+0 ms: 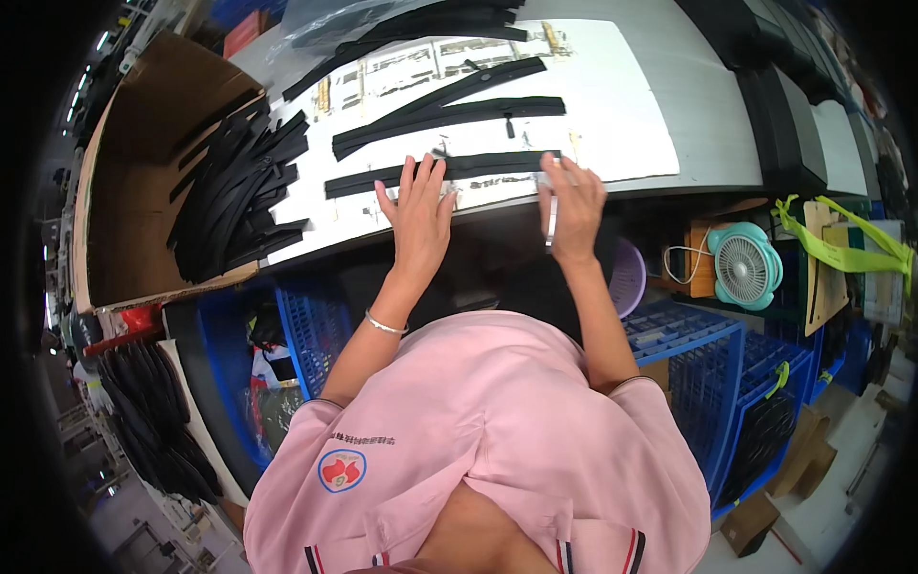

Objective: The recorder is using a template and a pen to mark precise measurement lines on a series of black zippers at a workstation.

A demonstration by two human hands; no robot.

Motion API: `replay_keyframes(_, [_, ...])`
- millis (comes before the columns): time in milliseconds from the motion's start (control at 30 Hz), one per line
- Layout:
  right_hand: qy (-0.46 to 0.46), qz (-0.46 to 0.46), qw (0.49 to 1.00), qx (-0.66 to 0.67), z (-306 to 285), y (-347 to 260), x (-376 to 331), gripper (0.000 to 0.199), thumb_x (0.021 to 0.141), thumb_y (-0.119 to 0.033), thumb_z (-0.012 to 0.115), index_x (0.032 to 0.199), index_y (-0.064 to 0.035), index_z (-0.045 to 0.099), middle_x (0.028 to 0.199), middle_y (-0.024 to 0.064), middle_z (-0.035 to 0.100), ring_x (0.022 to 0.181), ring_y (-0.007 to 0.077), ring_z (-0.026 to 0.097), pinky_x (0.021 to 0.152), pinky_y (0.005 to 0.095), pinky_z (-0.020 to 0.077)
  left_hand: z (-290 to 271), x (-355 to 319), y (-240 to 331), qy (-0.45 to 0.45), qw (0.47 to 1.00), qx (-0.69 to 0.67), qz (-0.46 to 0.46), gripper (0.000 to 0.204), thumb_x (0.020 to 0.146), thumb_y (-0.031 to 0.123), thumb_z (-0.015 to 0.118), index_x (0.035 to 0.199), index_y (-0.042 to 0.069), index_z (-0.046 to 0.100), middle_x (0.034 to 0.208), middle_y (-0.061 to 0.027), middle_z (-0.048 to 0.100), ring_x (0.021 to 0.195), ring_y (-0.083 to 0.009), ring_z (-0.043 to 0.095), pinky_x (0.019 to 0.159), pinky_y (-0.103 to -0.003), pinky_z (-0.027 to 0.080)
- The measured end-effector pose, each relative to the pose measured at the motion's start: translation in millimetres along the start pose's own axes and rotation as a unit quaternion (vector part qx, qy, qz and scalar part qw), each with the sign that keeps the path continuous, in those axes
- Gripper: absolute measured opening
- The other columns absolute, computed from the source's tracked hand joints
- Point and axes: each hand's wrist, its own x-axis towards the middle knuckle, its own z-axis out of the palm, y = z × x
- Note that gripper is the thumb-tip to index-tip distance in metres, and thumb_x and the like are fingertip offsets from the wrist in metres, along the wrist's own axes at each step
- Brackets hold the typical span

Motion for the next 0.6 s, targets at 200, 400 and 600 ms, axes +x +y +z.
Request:
replay_keyframes(200, [-0.002, -0.02, 1.0, -0.023, -4, 27, -4, 0.046, 0.084, 0.002, 0.074, 0.128, -0.0084, 0.068, 0.119, 0.004, 0.071, 0.117, 0.0222, 0.062, 0.105, 0.0413, 0.0416, -27, -26, -31, -0.019, 0.997, 0.047, -0.063, 0.057, 0.098, 0.03, 0.065, 0.147, 0.002, 0.049, 0.154, -0.0166, 0.047, 0.149, -0.0359, 0.032, 0.117, -0.067, 0.002])
replay_keyframes(400, [-0.025, -0.004, 1.0, -0.01, -4, 27, -4, 0.044, 0.085, 0.003, 0.073, 0.127, -0.008, 0.069, 0.122, 0.0055, 0.07, 0.116, 0.0232, 0.061, 0.104, 0.0406, 0.043, -51, -22, -62, 0.019, 0.993, 0.077, -0.09, 0.064, 0.095, 0.035, 0.068, 0.146, 0.002, 0.049, 0.155, -0.017, 0.044, 0.15, -0.0356, 0.031, 0.116, -0.07, 0.002])
replay_keyframes(600, [-0.059, -0.002, 0.998, -0.015, -12, 25, 1, 0.044, 0.086, 0.005, 0.071, 0.128, -0.0088, 0.069, 0.12, 0.0056, 0.07, 0.116, 0.0228, 0.061, 0.101, 0.0374, 0.044, -57, -45, -59, -0.051, 0.986, 0.072, -0.143, 0.065, 0.095, 0.035, 0.069, 0.151, 0.011, 0.047, 0.159, -0.0102, 0.041, 0.152, -0.0303, 0.03, 0.118, -0.064, -0.003])
